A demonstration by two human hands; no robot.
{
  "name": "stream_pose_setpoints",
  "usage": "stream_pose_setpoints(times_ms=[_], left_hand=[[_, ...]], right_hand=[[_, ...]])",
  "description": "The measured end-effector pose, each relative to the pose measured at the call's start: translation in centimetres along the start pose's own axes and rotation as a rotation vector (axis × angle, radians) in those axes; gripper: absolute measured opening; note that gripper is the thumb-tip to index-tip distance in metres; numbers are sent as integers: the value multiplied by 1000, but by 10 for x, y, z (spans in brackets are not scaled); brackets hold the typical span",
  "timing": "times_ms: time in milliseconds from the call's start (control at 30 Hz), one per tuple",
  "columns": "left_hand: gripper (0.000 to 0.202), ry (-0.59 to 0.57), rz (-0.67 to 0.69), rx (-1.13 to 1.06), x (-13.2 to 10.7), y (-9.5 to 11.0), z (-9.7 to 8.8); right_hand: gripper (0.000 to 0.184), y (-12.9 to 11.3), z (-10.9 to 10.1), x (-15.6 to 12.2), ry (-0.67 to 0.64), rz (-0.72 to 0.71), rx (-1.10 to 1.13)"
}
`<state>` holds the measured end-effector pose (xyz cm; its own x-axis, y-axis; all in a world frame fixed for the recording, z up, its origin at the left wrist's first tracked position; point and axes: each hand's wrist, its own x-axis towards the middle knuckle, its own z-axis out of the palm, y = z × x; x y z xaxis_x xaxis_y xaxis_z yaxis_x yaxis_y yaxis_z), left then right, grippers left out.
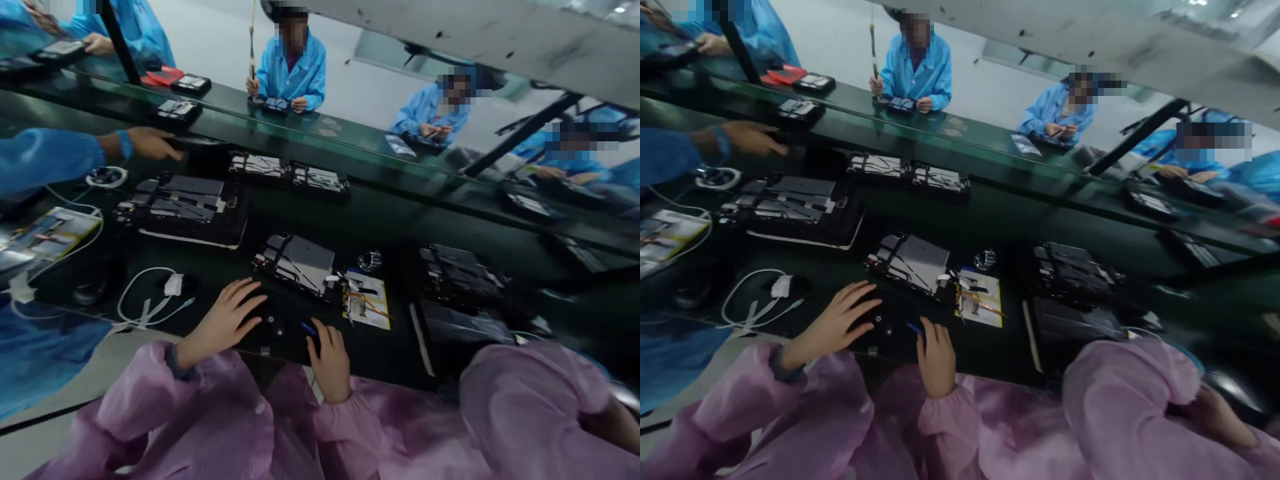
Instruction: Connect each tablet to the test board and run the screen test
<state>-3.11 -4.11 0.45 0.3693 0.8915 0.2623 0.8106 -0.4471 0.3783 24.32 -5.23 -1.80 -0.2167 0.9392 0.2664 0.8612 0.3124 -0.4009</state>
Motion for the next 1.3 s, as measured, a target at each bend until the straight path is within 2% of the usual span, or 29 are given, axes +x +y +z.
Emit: stream_pose_setpoints(times_ms=[100,233,300,367,467,533,600,700,833,900,1000,1100,1133,1200,1233,1300], left_hand=[[47,-105,115,-80,9,15,14],[47,-203,166,-207,14,15,15],[47,-241,188,-258,15,11,9],[46,-268,190,-299,16,7,3],[42,-257,143,-313,18,6,-1],[38,-230,122,-280,18,8,0],[28,-216,116,-232,16,9,0],[15,-200,81,-151,7,10,-3],[24,-124,-15,-20,-14,10,-7],[32,-52,-54,10,-25,9,-9],[36,108,-122,-56,-36,2,-17],[34,215,-299,-60,-25,-13,-33],[32,209,-359,0,-16,-20,-39],[32,144,-365,104,10,-32,-46],[31,75,-304,109,24,-36,-46],[28,-140,-72,32,49,-42,-43]], right_hand=[[31,3,-1,10,-39,86,287],[24,8,-10,34,-83,444,916],[22,11,-16,45,-43,543,1203],[24,13,-21,53,49,543,1379],[26,15,-27,61,187,490,1436],[21,15,-29,64,265,475,1418],[17,15,-30,67,337,487,1417],[21,17,-37,70,467,527,1450],[35,23,-52,67,611,592,1553],[36,25,-58,65,625,597,1577],[32,22,-61,64,565,562,1545],[31,14,-61,68,536,533,1527],[32,11,-61,69,536,524,1533],[36,7,-63,69,505,491,1562],[39,5,-64,67,467,456,1581],[46,2,-68,59,344,341,1602]])
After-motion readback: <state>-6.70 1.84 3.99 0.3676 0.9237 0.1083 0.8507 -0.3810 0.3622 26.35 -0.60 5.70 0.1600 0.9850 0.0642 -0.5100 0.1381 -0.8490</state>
